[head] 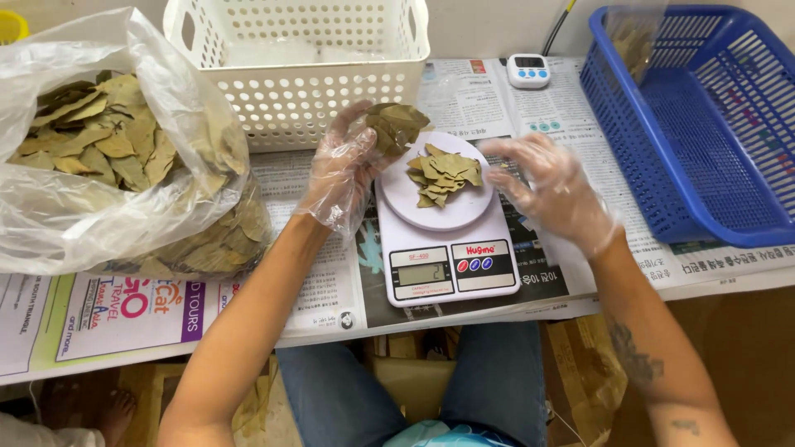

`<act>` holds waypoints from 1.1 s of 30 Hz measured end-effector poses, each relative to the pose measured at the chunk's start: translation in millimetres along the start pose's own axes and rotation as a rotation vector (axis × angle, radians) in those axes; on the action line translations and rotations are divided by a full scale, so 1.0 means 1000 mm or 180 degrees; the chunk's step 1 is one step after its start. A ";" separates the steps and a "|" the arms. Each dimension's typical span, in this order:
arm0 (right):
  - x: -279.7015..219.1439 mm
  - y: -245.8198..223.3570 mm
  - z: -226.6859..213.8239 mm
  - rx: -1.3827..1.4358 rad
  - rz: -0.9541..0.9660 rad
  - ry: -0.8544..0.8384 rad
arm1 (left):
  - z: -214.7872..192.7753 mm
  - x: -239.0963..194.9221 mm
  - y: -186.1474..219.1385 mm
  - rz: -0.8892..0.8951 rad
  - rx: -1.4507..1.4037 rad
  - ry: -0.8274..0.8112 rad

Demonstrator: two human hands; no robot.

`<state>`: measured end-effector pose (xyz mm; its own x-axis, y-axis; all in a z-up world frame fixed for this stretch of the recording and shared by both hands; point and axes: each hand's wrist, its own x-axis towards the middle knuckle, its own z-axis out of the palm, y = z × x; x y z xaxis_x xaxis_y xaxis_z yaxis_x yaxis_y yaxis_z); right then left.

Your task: Weighing and packaging dried bay leaves into small plastic bags

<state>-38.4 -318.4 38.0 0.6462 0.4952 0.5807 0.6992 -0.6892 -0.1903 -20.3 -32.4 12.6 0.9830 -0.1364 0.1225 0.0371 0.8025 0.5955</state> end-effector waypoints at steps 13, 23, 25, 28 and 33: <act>0.068 -0.028 -0.014 0.0239 0.0815 -0.2171 | -0.010 0.004 0.003 -0.0198 -0.0319 -0.0038; 0.060 -0.024 -0.020 0.1045 0.1128 -0.1565 | -0.008 0.006 0.002 -0.0123 0.0012 0.0109; 0.067 -0.030 -0.019 0.1190 0.1378 -0.1662 | -0.002 0.005 0.003 -0.0202 0.0055 0.0138; 0.079 -0.037 -0.018 0.1377 0.1739 -0.1886 | -0.018 0.013 -0.006 -0.0231 0.0133 0.0144; 0.083 -0.048 -0.008 0.1334 0.2020 -0.2339 | -0.028 0.020 -0.013 -0.0210 0.0235 0.0064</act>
<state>-20.8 -248.5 102.0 0.8587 0.4034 -0.3161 0.1275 -0.7656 -0.6305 3.5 -29.4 -14.6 0.9823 -0.1753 0.0655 0.0894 0.7470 0.6588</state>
